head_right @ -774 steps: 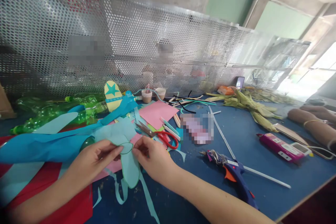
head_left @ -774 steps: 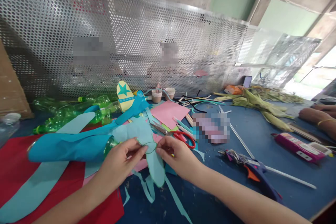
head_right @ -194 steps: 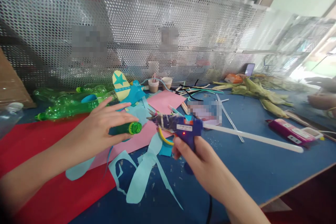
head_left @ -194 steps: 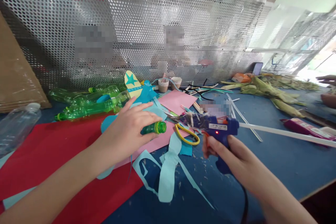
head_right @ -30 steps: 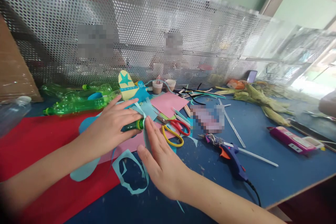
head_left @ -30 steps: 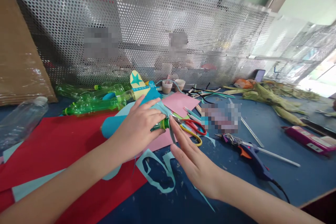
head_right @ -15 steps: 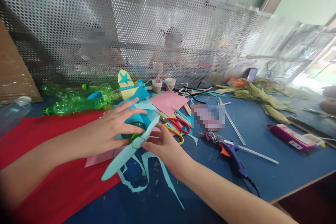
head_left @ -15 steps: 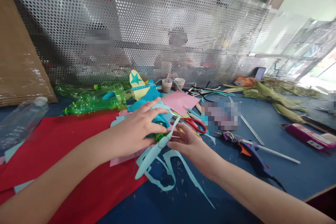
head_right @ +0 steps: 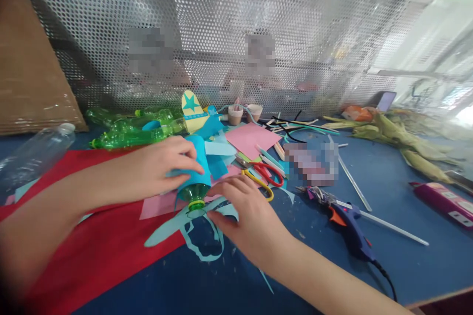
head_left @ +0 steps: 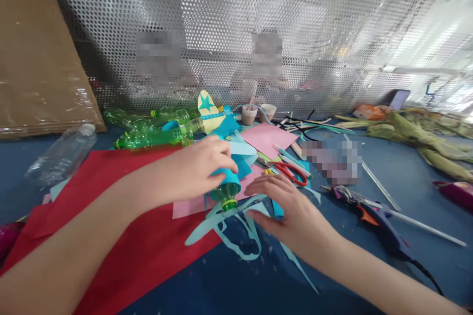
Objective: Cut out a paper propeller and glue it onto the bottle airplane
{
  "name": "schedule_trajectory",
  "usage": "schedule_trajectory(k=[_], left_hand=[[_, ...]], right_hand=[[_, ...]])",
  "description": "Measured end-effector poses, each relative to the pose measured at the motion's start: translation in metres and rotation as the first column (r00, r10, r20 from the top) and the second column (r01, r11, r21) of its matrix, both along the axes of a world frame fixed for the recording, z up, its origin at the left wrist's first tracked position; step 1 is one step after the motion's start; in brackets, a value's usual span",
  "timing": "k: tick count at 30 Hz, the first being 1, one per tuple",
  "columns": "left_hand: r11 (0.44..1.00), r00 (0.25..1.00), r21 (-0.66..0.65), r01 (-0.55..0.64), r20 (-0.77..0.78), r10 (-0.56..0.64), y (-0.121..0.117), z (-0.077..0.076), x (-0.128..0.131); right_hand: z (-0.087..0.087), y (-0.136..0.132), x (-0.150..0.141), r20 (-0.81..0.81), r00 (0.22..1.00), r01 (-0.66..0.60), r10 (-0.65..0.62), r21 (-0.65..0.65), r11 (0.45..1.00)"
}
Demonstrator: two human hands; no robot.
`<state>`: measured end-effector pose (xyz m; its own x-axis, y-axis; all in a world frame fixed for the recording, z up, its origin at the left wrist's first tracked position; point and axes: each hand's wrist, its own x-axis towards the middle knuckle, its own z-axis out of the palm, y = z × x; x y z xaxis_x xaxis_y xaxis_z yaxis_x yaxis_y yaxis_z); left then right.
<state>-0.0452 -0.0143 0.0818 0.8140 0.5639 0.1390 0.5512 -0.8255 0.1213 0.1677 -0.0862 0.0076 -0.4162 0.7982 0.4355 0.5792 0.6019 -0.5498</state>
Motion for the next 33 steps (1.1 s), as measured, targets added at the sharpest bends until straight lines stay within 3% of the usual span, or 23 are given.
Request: schedule_trajectory(k=[2,5,10,15,18,25,33], left_hand=[[0.993,0.995,-0.062,-0.099,0.0,0.099,0.008,0.009,-0.01],[0.973,0.975,-0.054,-0.223,-0.004,0.223,0.024,0.015,-0.026],[0.93,0.915,-0.087,-0.357,0.168,0.367,0.053,-0.002,-0.042],[0.906,0.874,-0.191,-0.378,0.249,0.417,0.076,-0.039,-0.045],[0.896,0.864,-0.242,-0.371,0.264,0.429,0.082,-0.053,-0.047],[0.888,0.859,-0.311,-0.338,0.284,0.427,0.083,-0.061,-0.047],[0.866,0.83,-0.327,-0.378,0.295,0.474,0.083,-0.063,-0.041]], right_hand=[[-0.002,-0.001,-0.006,0.083,0.993,-0.09,0.087,0.04,0.995],[-0.005,-0.001,-0.016,0.197,0.975,-0.128,0.104,0.113,0.985],[-0.006,0.003,-0.026,0.355,0.933,-0.15,0.067,0.211,0.966],[-0.01,0.009,-0.026,0.369,0.926,-0.176,0.081,0.231,0.957],[-0.012,0.011,-0.025,0.345,0.93,-0.211,0.125,0.225,0.951],[-0.012,0.015,-0.021,0.302,0.937,-0.244,0.176,0.204,0.948],[-0.017,0.024,-0.009,0.253,0.946,-0.244,0.203,0.141,0.959]])
